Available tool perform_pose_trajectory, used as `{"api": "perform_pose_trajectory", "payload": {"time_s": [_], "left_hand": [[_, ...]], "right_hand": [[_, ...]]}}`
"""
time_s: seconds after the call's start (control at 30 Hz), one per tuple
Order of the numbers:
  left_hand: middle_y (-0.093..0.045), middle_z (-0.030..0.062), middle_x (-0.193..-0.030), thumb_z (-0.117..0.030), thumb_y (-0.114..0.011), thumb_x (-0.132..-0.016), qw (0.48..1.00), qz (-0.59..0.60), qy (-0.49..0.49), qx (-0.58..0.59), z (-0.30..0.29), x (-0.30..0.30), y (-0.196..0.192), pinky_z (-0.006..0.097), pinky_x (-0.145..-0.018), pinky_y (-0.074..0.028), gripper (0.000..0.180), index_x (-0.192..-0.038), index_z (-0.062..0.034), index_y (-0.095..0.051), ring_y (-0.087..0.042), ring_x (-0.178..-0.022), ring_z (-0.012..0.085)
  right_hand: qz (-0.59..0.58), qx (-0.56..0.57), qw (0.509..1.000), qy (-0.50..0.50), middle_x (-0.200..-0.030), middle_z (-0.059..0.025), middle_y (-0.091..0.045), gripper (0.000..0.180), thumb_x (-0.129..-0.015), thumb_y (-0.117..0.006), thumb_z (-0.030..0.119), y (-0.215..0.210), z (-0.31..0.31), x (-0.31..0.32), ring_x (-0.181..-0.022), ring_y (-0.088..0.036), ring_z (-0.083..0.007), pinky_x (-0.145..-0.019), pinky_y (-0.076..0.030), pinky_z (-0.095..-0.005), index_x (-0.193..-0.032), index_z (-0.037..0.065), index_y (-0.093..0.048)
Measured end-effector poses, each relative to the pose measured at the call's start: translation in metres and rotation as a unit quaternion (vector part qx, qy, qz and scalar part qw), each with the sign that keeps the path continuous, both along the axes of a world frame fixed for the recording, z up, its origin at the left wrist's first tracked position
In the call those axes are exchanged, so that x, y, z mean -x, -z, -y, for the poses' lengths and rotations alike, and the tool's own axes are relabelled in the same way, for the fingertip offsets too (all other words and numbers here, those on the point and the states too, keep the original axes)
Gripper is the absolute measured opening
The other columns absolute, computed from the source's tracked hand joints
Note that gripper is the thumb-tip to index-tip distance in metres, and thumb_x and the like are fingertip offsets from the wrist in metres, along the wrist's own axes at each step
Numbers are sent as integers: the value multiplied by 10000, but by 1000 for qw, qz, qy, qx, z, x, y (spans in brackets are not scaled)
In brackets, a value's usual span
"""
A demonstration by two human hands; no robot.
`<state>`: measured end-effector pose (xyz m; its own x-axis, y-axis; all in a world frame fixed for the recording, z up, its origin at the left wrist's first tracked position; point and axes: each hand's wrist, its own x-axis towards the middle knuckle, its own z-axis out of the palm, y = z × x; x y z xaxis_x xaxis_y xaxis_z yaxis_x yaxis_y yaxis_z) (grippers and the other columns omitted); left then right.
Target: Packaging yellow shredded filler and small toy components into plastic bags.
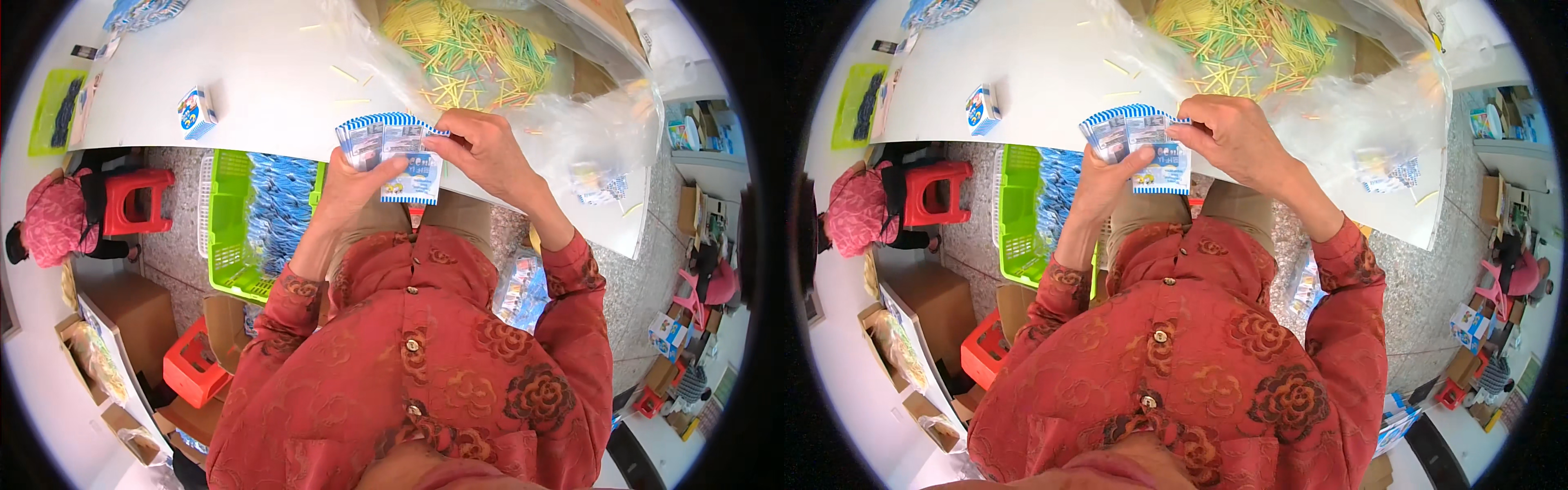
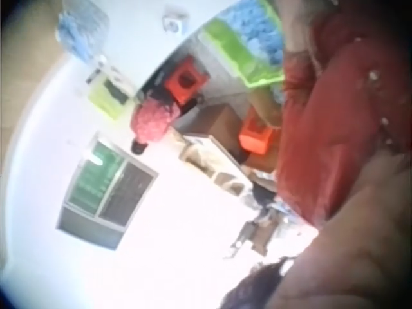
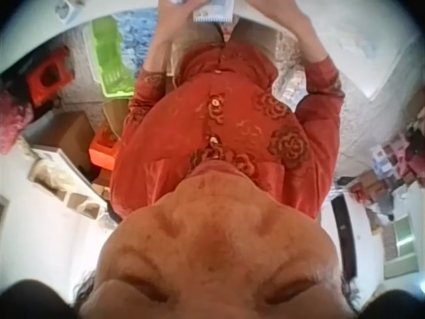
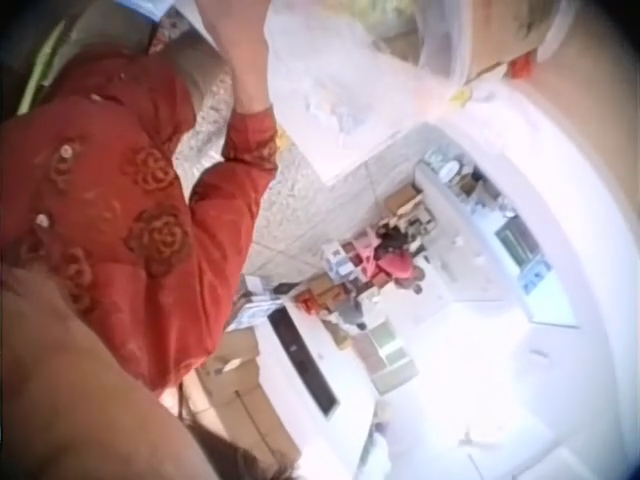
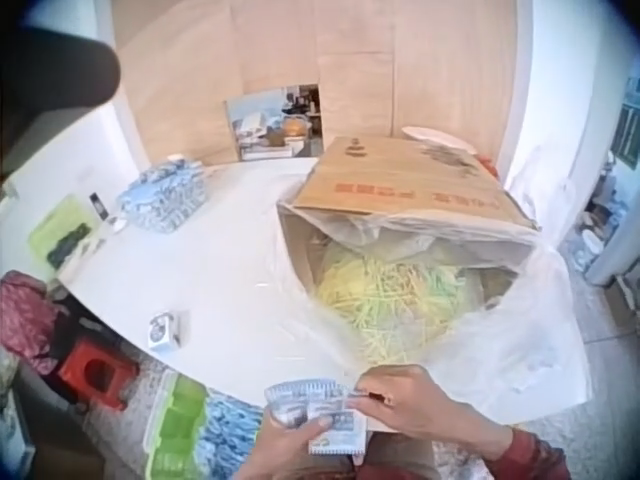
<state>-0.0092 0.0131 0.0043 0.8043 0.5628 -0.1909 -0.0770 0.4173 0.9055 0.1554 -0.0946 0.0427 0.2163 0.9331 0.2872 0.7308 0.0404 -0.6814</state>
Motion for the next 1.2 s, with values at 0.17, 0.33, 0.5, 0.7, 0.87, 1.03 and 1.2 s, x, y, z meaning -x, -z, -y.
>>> {"api": "perform_pose_trajectory", "payload": {"time_s": [0.17, 0.33, 0.5, 0.7, 0.87, 1.03, 1.2], "left_hand": [[-645, 49, -906, -2, -683, -740, 999, 17, -8, -48, 0, 2, 4, 236, -700, -501, 270, -999, 11, -609, -597, -801, 93], [-639, 50, -885, 26, -686, -717, 996, -4, -43, -72, -2, 2, 3, 230, -655, -498, 281, -982, 6, -592, -598, -744, 97], [-651, 44, -858, -2, -699, -720, 996, -13, -33, -83, -2, 4, 4, 220, -655, -492, 253, -960, 11, -623, -599, -732, 81], [-649, 38, -837, -9, -708, -709, 995, -6, -45, -90, 1, 7, -3, 222, -649, -483, 247, -941, 9, -627, -591, -724, 77], [-643, 33, -826, -8, -707, -705, 994, -16, -37, -100, -1, 8, 0, 219, -653, -476, 227, -915, 8, -624, -580, -721, 75], [-640, 37, -828, 6, -703, -702, 991, -12, -84, -104, -2, 6, 5, 218, -642, -477, 212, -897, 12, -620, -576, -722, 71], [-639, 38, -831, 16, -707, -693, 989, 8, -121, -82, -3, 1, 8, 221, -653, -482, 230, -905, 13, -616, -583, -736, 80]], "right_hand": [[-27, 30, 999, -11, -635, -72, -510, 150, -792, -650, 114, -5, -3, 3, -545, -460, -149, -496, -371, -275, -779, -10, -568], [-104, 0, 995, 7, -679, -62, -563, 151, -770, -664, 123, -14, -15, 8, -631, -524, -162, -585, -425, -280, -793, -3, -584], [-58, 98, 993, -32, -687, -86, -567, 147, -757, -671, 124, -17, -20, 0, -627, -528, -185, -590, -425, -300, -771, -1, -596], [-10, 41, 998, -55, -713, -108, -566, 127, -764, -651, 101, -17, -19, 5, -658, -545, -207, -599, -428, -314, -808, -4, -595], [-38, 29, 996, -74, -757, -89, -578, 153, -746, -661, 73, -17, -19, 9, -699, -556, -208, -630, -444, -310, -858, 0, -587], [-24, -80, 996, -6, -940, -62, -590, 262, -697, -697, 37, -21, -17, 16, -798, -575, -189, -676, -459, -282, -942, 39, -605], [28, -99, 995, 9, -992, -66, -585, 303, -681, -703, 19, -26, -11, 16, -827, -579, -189, -671, -471, -284, -967, 59, -611]]}}
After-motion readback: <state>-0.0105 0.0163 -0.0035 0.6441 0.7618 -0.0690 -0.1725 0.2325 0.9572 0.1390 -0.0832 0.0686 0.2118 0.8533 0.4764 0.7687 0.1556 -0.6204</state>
